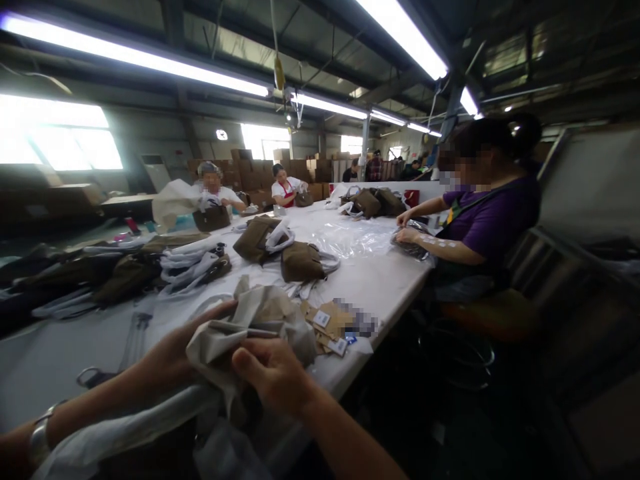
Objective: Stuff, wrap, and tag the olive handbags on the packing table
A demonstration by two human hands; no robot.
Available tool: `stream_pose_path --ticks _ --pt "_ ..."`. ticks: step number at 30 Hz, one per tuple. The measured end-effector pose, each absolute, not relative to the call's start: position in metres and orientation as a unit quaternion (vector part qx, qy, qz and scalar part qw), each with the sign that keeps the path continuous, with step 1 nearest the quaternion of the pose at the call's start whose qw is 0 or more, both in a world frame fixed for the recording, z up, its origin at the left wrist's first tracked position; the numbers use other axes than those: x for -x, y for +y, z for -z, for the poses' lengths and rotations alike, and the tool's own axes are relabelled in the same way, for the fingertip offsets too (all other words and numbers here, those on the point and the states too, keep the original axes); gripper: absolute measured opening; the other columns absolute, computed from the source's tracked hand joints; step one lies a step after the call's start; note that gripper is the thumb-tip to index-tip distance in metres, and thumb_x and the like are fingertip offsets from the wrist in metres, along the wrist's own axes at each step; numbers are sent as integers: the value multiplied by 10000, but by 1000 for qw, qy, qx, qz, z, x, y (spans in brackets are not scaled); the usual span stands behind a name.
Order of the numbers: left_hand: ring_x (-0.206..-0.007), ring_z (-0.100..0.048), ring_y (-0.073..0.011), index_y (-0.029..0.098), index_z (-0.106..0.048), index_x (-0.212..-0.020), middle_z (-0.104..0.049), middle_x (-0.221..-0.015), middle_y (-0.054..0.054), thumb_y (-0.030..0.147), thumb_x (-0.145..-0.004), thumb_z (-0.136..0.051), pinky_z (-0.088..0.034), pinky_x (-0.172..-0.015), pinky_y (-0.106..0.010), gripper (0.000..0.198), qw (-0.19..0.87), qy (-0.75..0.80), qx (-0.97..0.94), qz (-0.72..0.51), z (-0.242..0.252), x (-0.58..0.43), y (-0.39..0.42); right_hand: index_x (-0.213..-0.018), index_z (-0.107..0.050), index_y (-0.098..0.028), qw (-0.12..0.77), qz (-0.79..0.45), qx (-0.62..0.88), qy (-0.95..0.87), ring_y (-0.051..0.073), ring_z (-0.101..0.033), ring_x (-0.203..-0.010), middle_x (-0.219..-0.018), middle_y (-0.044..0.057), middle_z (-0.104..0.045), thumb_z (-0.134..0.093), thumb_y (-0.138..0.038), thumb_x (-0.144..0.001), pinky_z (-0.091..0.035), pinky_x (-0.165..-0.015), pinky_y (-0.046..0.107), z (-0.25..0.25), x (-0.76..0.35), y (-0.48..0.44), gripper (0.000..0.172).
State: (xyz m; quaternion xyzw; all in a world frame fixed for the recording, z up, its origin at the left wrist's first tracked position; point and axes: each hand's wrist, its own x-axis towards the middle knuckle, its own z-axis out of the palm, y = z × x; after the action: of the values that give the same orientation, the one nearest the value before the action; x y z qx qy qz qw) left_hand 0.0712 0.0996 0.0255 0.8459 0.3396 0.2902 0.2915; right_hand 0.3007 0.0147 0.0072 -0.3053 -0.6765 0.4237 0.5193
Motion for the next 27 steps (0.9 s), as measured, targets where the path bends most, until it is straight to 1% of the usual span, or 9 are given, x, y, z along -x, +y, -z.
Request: stream_pose_path --ticks 3,5,9,12,16,18,20,24,27 --pt "-1396 -483 -390 229 -512 -1473 -533 -1513 -109 443 -828 -732 -366 -1190 -550 714 285 370 -814 -346 -28 -54 110 -930 -787 -211 594 -221 454 -626 249 -718 -1003 -1021 93 -773 -527 -474 -998 -549 -938 365 26 -323 15 376" --pt "-1399 -481 -386 240 -570 -1425 -596 -1453 -89 450 -846 -708 -362 -1194 -543 632 276 381 -800 -374 -28 -45 115 -979 -769 -199 592 -149 558 -562 292 -694 -1093 -1097 132 -756 -524 -478 -984 -518 -1023 447 59 -335 19 371" --pt "-1410 -466 -386 259 -646 -1330 -629 -1418 -44 433 -815 -749 -383 -1186 -506 553 276 374 -798 -383 -27 -41 119 -1421 -552 -110 554 -256 625 -487 356 -611 -1263 -1459 222 -552 -565 -667 -880 -555 -992 494 104 -340 34 776" --pt "-1369 -520 -377 253 -586 -1393 -545 -1509 -65 456 -814 -752 -423 -1159 -505 635 301 374 -796 -369 -29 -48 116 -1557 -366 -133 572 -306 612 -452 335 -624 -1251 -1525 212 -482 -572 -713 -854 -557 -992 473 100 -332 41 935" --pt "-1382 -500 -397 263 -484 -1493 -483 -1553 -111 462 -818 -721 -397 -1174 -552 743 291 387 -804 -345 -32 -51 115 -1428 -570 -137 537 -305 592 -517 361 -649 -1172 -1254 182 -698 -667 -592 -848 -482 -1057 542 69 -326 42 743" --pt "-1455 -389 -414 287 -369 -1564 -399 -1608 -108 465 -823 -692 -319 -1211 -583 827 229 397 -820 -342 -31 -49 115 -1244 -714 -160 543 -302 561 -546 352 -645 -1151 -1192 164 -716 -674 -542 -865 -466 -1068 536 54 -324 40 539" --pt "-1524 -214 -426 326 -205 -1617 -219 -1686 -81 470 -839 -675 -241 -1233 -609 920 142 405 -837 -340 -27 -48 114 -1102 -769 -185 573 -330 512 -548 331 -589 -1246 -1294 151 -665 -678 -534 -879 -417 -1127 499 40 -318 38 424" --pt "-1528 -80 -485 353 18 -1627 16 -1715 -101 614 -716 -814 -269 -1194 -664 1261 77 361 -872 -320 -16 -59 100 -1249 -688 -248 583 -575 322 -474 289 -537 -1333 -1339 99 -646 -646 -594 -904 -454 -1096 451 11 -292 34 491" --pt "-1508 -155 -514 318 -45 -1634 -145 -1695 -144 629 -621 -879 -358 -1155 -663 1348 92 347 -887 -290 -12 -68 87 -1204 -695 -224 518 -717 144 -444 277 -647 -1175 -1145 81 -732 -643 -653 -882 -513 -1008 418 -8 -273 34 539"
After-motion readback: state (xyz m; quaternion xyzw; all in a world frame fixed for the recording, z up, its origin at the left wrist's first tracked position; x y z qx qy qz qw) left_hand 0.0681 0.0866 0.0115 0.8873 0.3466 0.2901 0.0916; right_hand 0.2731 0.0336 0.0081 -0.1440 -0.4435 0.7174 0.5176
